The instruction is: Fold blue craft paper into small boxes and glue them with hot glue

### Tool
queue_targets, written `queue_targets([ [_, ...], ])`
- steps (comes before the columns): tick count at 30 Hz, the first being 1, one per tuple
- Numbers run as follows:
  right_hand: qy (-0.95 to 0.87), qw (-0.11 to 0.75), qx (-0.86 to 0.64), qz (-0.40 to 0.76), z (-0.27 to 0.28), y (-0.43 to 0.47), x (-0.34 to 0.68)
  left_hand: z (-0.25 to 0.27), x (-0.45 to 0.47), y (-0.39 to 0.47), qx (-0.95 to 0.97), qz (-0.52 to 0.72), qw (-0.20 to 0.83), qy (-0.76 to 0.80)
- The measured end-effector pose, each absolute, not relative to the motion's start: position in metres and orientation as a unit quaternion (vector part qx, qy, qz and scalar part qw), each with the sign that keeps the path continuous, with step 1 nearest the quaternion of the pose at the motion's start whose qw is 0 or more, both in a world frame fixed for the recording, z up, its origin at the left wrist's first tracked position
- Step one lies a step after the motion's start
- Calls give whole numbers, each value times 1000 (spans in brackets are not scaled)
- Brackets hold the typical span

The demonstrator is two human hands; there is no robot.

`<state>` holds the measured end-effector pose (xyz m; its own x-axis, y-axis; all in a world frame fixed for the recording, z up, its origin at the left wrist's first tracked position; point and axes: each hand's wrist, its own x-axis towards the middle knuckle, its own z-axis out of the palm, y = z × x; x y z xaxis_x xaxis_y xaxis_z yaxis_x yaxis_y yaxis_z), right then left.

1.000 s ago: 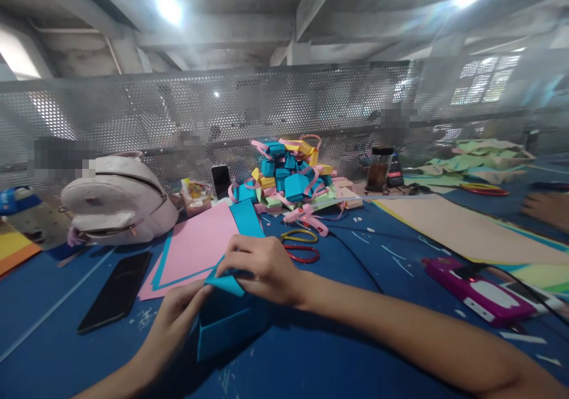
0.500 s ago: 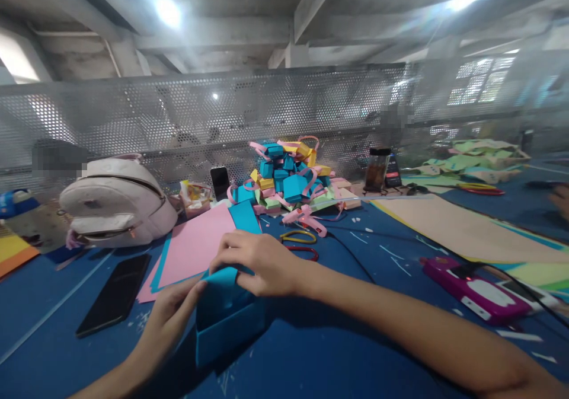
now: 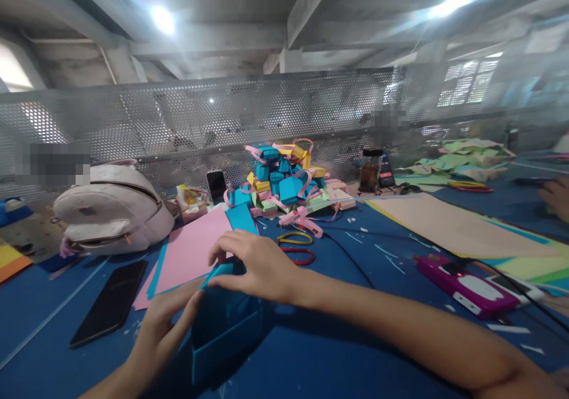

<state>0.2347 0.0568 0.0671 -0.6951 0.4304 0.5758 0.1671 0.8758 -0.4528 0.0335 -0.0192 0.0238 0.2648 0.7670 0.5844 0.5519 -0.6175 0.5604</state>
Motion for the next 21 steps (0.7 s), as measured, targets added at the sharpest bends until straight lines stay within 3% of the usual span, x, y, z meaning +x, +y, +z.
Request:
queue_targets([
  [7, -908, 341, -155, 189, 74, 57, 238, 24, 27, -18, 839, 424, 27, 340],
  [21, -886, 353, -135, 271, 71, 57, 234, 33, 30, -15, 864, 389, 27, 319],
])
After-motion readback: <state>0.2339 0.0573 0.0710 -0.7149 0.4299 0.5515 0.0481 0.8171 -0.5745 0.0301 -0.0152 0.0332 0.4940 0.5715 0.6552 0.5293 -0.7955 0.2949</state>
